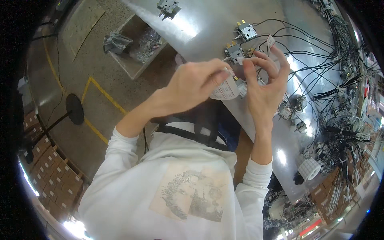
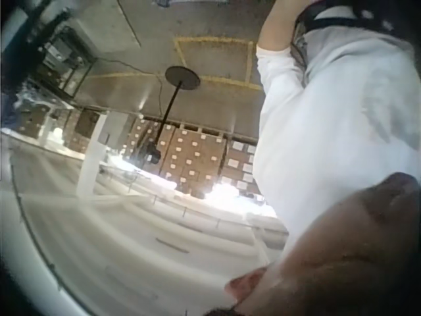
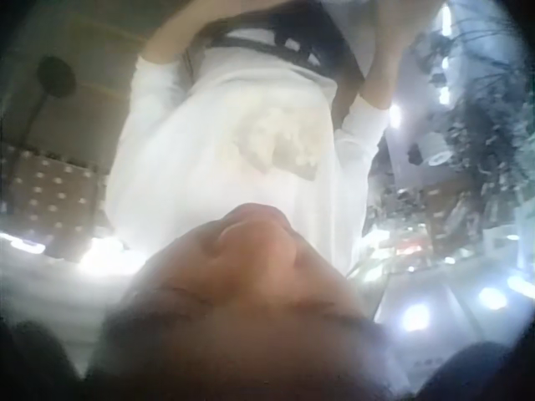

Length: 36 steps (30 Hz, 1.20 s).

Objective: Assembling electronic components by connecting wires to modules on a workbench.

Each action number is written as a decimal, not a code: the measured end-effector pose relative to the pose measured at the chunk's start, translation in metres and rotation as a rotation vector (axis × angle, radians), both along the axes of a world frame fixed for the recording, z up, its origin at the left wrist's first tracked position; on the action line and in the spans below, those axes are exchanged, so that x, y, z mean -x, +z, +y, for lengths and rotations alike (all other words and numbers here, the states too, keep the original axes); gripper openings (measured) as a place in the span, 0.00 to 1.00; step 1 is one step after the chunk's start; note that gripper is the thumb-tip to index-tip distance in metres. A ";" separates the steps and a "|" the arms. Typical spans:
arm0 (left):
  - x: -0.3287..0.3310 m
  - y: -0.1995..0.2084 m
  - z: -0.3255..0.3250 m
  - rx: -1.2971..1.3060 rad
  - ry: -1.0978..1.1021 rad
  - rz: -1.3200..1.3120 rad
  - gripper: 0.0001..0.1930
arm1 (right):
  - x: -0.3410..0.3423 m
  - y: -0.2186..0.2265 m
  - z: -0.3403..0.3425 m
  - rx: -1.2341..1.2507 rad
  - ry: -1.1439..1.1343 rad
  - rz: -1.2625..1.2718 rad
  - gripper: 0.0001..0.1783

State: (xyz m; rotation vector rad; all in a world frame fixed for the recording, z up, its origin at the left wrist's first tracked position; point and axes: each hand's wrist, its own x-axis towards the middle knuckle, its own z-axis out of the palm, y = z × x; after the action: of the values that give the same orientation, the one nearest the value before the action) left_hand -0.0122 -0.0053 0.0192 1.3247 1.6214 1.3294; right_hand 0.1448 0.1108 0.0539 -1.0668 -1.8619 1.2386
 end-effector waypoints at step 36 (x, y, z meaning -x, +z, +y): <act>-0.025 -0.040 0.024 -0.269 -0.061 1.283 0.11 | -0.012 0.000 0.047 -0.324 -0.099 -0.342 0.31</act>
State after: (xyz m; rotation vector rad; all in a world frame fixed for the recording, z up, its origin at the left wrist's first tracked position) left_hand 0.0131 0.0183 -0.0212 2.6696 2.1266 0.5904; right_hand 0.1566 0.1581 0.0537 -1.2249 -2.1425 0.6965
